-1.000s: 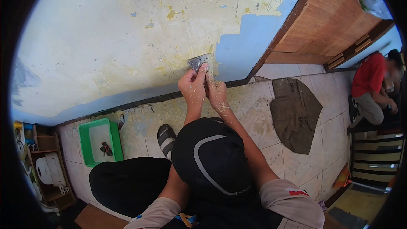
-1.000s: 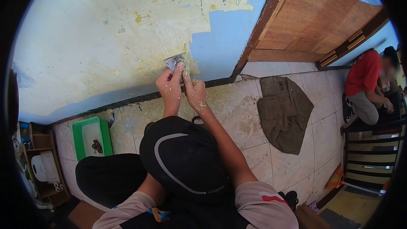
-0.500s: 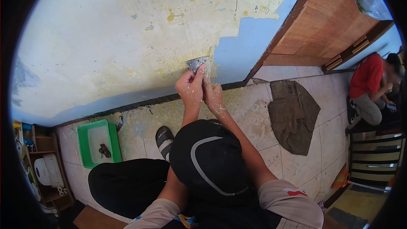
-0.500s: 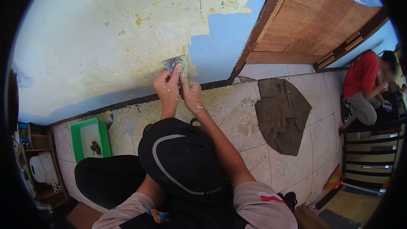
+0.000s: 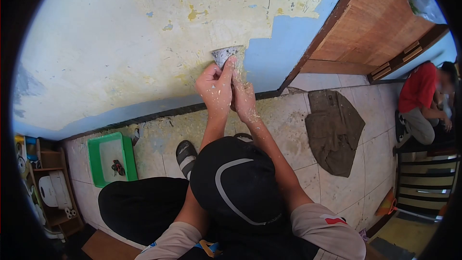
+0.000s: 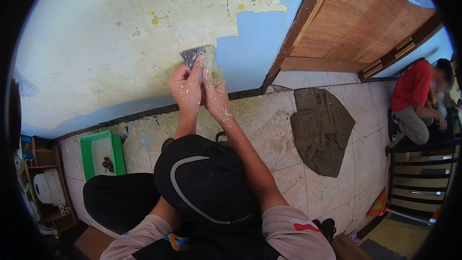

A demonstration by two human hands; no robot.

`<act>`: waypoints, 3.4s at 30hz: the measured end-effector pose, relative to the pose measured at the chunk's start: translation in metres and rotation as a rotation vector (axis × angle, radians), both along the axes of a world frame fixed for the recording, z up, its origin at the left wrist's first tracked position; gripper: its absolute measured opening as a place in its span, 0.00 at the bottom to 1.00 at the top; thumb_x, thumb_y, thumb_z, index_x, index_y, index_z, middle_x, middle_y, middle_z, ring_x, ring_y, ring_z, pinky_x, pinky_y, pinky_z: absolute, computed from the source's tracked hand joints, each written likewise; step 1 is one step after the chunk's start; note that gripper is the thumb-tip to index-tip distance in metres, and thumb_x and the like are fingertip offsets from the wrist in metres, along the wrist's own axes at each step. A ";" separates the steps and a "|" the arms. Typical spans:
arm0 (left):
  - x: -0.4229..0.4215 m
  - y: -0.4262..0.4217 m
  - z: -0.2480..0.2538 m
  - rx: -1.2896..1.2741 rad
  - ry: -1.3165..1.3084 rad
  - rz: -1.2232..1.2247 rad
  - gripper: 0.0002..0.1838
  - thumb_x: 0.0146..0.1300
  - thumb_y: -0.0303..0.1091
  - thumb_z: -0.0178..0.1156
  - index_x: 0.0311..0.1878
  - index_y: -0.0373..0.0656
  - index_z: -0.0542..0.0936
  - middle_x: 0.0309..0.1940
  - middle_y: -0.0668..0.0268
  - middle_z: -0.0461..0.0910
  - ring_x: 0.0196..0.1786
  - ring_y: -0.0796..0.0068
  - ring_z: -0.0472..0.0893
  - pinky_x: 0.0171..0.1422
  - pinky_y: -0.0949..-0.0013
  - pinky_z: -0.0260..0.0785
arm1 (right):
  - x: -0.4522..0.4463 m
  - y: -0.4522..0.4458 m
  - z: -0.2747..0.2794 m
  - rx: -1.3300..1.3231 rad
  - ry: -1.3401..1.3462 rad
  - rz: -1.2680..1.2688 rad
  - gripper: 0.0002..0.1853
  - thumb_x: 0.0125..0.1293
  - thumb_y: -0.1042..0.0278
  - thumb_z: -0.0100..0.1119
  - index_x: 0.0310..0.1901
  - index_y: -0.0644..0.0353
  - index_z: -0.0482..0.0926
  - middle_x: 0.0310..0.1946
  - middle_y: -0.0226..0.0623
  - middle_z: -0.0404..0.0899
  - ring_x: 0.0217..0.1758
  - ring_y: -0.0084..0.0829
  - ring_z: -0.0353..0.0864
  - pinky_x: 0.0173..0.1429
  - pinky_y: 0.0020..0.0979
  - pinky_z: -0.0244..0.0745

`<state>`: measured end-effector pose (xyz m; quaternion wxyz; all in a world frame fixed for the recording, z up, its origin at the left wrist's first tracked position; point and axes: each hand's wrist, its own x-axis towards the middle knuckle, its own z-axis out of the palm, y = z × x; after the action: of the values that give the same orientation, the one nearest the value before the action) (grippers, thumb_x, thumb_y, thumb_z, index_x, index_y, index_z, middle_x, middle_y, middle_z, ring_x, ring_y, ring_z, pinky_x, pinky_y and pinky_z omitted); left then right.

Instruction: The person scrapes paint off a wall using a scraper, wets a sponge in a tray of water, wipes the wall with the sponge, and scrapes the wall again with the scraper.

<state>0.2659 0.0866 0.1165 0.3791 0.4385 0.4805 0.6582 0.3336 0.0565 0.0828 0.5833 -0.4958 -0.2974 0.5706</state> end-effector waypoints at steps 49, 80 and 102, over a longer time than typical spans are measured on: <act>0.016 -0.021 -0.106 -0.222 0.026 -0.024 0.16 0.66 0.38 0.69 0.28 0.34 0.84 0.20 0.75 0.76 0.22 0.88 0.68 0.25 0.77 0.59 | 0.020 -0.020 -0.117 -0.083 -0.159 -0.033 0.36 0.74 0.40 0.54 0.15 0.64 0.76 0.11 0.27 0.68 0.17 0.18 0.65 0.21 0.31 0.55; 0.023 -0.001 0.007 -0.023 -0.157 -0.042 0.18 0.64 0.35 0.72 0.21 0.38 0.78 0.16 0.78 0.71 0.21 0.90 0.64 0.23 0.79 0.54 | 0.029 0.012 -0.004 0.125 -0.287 0.002 0.29 0.75 0.48 0.55 0.21 0.65 0.76 0.12 0.25 0.68 0.19 0.17 0.64 0.23 0.32 0.59; 0.014 -0.012 -0.104 -0.229 0.039 -0.082 0.16 0.65 0.38 0.70 0.29 0.34 0.85 0.21 0.74 0.77 0.23 0.88 0.70 0.26 0.77 0.61 | 0.021 -0.013 -0.113 -0.012 -0.225 -0.043 0.31 0.75 0.48 0.56 0.18 0.66 0.78 0.11 0.26 0.68 0.16 0.17 0.63 0.21 0.30 0.56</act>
<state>0.2799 0.0744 0.0125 0.4439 0.4241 0.5414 0.5745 0.3547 0.0435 -0.0302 0.5553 -0.5664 -0.3470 0.5004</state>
